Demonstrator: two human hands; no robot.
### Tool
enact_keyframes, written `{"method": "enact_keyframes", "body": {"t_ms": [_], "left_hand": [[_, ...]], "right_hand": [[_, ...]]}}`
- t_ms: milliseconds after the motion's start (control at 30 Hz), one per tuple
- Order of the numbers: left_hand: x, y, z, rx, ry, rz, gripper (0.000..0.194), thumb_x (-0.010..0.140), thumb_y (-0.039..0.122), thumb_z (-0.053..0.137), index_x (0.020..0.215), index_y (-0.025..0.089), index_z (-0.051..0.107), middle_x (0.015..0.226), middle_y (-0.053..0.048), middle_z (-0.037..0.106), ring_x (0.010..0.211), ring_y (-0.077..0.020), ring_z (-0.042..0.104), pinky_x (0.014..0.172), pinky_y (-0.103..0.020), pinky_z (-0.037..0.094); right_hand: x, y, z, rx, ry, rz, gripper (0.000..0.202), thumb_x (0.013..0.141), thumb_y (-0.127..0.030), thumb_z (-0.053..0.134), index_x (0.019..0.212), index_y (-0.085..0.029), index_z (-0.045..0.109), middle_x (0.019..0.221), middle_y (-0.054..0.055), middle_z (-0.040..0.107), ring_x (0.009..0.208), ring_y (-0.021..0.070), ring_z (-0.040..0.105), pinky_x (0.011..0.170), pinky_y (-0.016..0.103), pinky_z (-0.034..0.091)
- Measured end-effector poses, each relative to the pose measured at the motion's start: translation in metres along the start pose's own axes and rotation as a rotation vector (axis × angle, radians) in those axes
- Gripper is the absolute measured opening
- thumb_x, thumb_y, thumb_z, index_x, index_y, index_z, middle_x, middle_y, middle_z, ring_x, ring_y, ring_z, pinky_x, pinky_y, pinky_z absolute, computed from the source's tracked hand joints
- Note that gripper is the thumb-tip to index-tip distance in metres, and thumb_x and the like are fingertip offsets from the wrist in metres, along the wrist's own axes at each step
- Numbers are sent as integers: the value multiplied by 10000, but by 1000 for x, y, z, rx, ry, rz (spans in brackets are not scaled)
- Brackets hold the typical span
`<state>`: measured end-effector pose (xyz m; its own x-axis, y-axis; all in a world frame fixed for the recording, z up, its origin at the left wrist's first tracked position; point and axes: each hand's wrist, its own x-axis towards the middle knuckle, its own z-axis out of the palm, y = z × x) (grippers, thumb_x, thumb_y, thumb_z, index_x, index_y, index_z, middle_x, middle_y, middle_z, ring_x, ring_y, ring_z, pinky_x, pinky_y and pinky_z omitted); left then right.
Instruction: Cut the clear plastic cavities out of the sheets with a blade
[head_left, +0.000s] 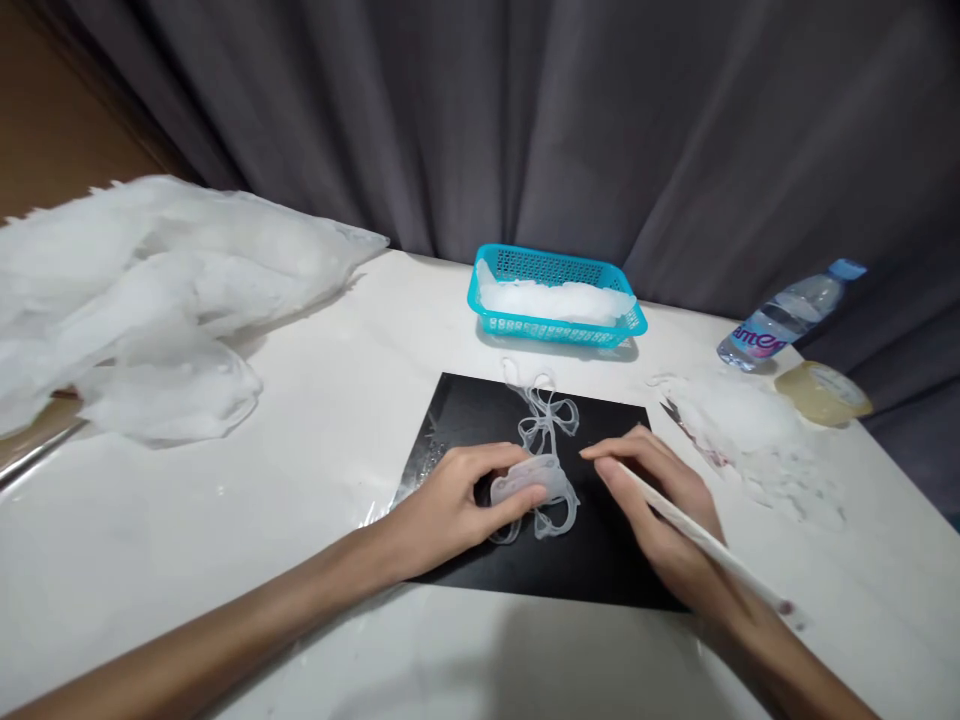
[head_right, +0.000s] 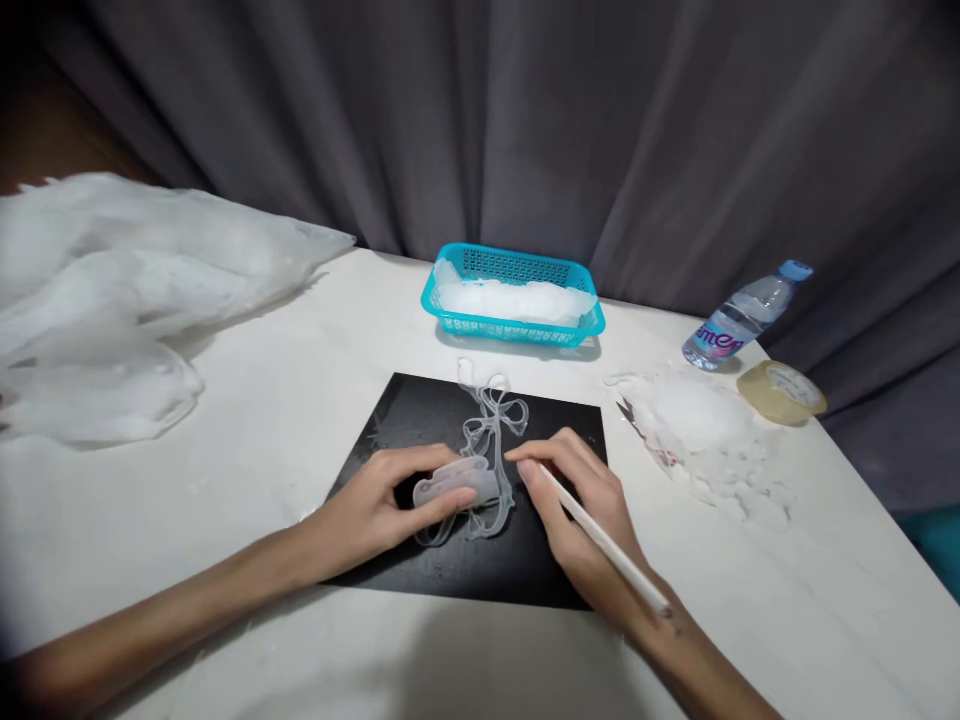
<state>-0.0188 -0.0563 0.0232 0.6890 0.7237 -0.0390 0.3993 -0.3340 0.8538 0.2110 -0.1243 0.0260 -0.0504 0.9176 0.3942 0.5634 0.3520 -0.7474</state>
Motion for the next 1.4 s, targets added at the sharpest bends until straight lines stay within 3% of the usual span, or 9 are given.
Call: {"method": "enact_keyframes", "body": {"t_ms": [167, 333, 500, 700, 867, 933, 1067, 1133, 1400], "left_hand": [[-1, 5, -6, -173, -50, -84, 355, 1014, 491, 548, 834, 185, 564, 763, 41, 490, 709, -134, 470, 649, -251, 374], [-2, 6, -9, -76, 7, -106, 306, 968, 409, 592, 774, 194, 494, 674, 64, 425, 617, -115, 393, 565, -243, 290], [1, 7, -8, -128, -91, -94, 345, 955, 548, 660, 1060, 220, 670, 661, 77, 526, 566, -102, 403, 534, -228, 289], [0, -4, -2, -120, -41, -67, 364, 1004, 523, 618, 868, 190, 669, 730, 58, 584, 651, -101, 449, 597, -226, 323], [-2, -4, 0, -147, -34, -81, 346, 1008, 506, 611, 866, 192, 638, 697, 60, 571, 634, -105, 467, 593, -229, 339], [0, -6, -5, -217, 52, -112, 330, 996, 487, 628, 855, 189, 627, 712, 46, 608, 642, -112, 508, 595, -230, 362], [7, -20, -24, -449, 479, -265, 316, 942, 457, 692, 826, 181, 591, 702, 17, 636, 586, -116, 523, 540, -229, 365], [9, -25, -32, -545, 551, -291, 314, 924, 453, 720, 843, 181, 585, 701, 15, 641, 597, -118, 555, 553, -221, 394], [5, -20, -22, -733, 243, -211, 345, 930, 495, 726, 959, 206, 539, 768, 21, 709, 696, -139, 684, 665, -241, 523]], "right_hand": [[-6, 9, 21, -175, -68, -187, 95, 1014, -233, 623, 1088, -178, 647, 930, 64, 650, 836, 200, 636, 769, 327, 540], [-5, 7, 23, -286, -120, -326, 140, 1019, -83, 538, 1074, -162, 640, 914, 72, 663, 810, 194, 622, 771, 337, 521], [-5, 7, 24, -318, -100, -404, 129, 1003, -65, 568, 1058, -156, 641, 900, 71, 682, 793, 196, 608, 747, 345, 485], [-4, 6, 24, -386, -80, -422, 96, 995, -82, 615, 1046, -148, 662, 877, 65, 696, 771, 190, 612, 719, 343, 451], [-5, 5, 24, -424, -86, -436, 101, 990, -73, 609, 1034, -155, 650, 864, 53, 693, 769, 191, 616, 720, 345, 441], [-4, 7, 20, -445, -67, -415, 100, 991, -67, 594, 1011, -154, 639, 841, 50, 675, 752, 189, 607, 708, 343, 434], [-2, 16, 5, -446, 36, -321, 92, 984, -70, 594, 969, -158, 617, 809, 43, 629, 729, 178, 595, 698, 329, 454], [-3, 20, -1, -411, 96, -250, 90, 979, -85, 609, 959, -173, 613, 818, 36, 627, 740, 174, 604, 714, 321, 474], [-6, 24, -5, -340, 105, -135, 72, 987, -139, 617, 949, -199, 621, 850, 23, 629, 793, 174, 619, 761, 331, 490]]}}
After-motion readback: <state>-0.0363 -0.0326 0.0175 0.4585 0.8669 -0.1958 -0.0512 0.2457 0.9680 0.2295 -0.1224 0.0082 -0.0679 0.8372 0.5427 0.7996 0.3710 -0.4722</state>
